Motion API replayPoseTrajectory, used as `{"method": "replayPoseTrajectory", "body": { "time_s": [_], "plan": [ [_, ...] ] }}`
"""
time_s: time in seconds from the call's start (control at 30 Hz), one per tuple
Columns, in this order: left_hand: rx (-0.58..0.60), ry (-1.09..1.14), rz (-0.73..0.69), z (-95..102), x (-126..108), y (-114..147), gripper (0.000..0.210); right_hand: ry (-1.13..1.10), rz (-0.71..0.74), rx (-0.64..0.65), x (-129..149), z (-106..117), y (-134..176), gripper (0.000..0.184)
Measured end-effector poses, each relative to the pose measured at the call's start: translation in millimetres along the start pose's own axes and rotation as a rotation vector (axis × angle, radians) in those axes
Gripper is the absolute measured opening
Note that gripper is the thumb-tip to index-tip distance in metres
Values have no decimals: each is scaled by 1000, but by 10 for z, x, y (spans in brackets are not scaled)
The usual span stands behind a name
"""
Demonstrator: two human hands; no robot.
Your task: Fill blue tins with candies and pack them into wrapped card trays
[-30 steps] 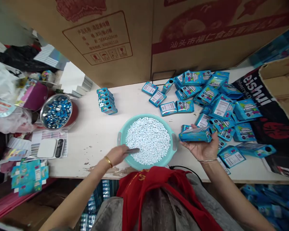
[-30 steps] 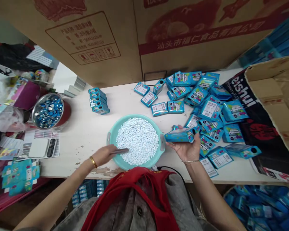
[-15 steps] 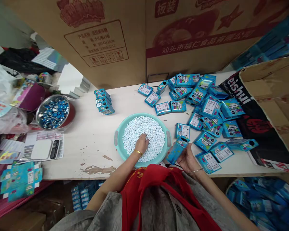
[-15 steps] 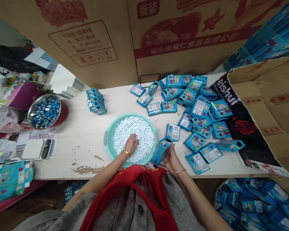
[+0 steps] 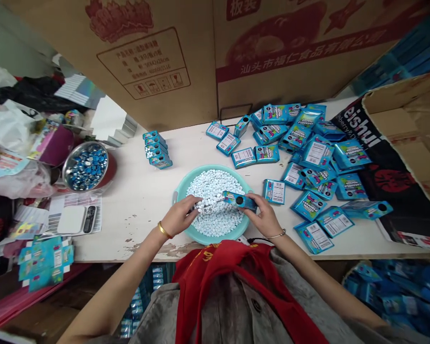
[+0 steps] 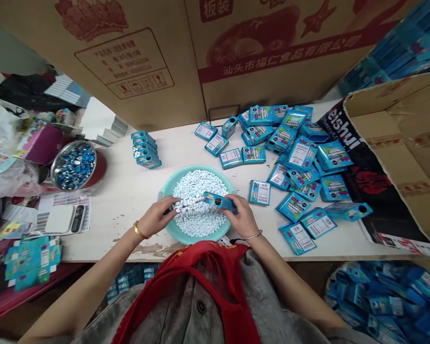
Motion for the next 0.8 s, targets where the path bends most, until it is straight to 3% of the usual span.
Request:
{"method": "replayPoseTrajectory", "body": {
  "time_s": [0.13,0.3,0.47,0.6,0.7,0.8],
  "plan": [
    [151,-154,-55,134,-217,-112,26,69,119,70,146,-141,-71,31],
    [303,-401,35,210,-466,-294,25,105,177,96,215,-230,-67,32],
    [383,-617,113,280,-768,-405,27,106,182,101,189,-283,-41,33],
    [383,-672,75,319,-905,-406,18,108,176,94,173,-300,-49,33],
    [297,-650,76,324,-699,-343,16,107,148,83,133,-276,-57,33],
    [223,-577,207,172,-126,-230,17,86,119,35,79,-202,-62,31]
  ]
}}
Point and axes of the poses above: each hand's wrist, its own y-axis away from the middle knuckle, its own z-axis out of the back of the hand, x = y × z, the point moved 6 cm from there along -y, towards the middle knuckle, and after that the axes turned 6 degrees about -y, right-handed, at the moved point
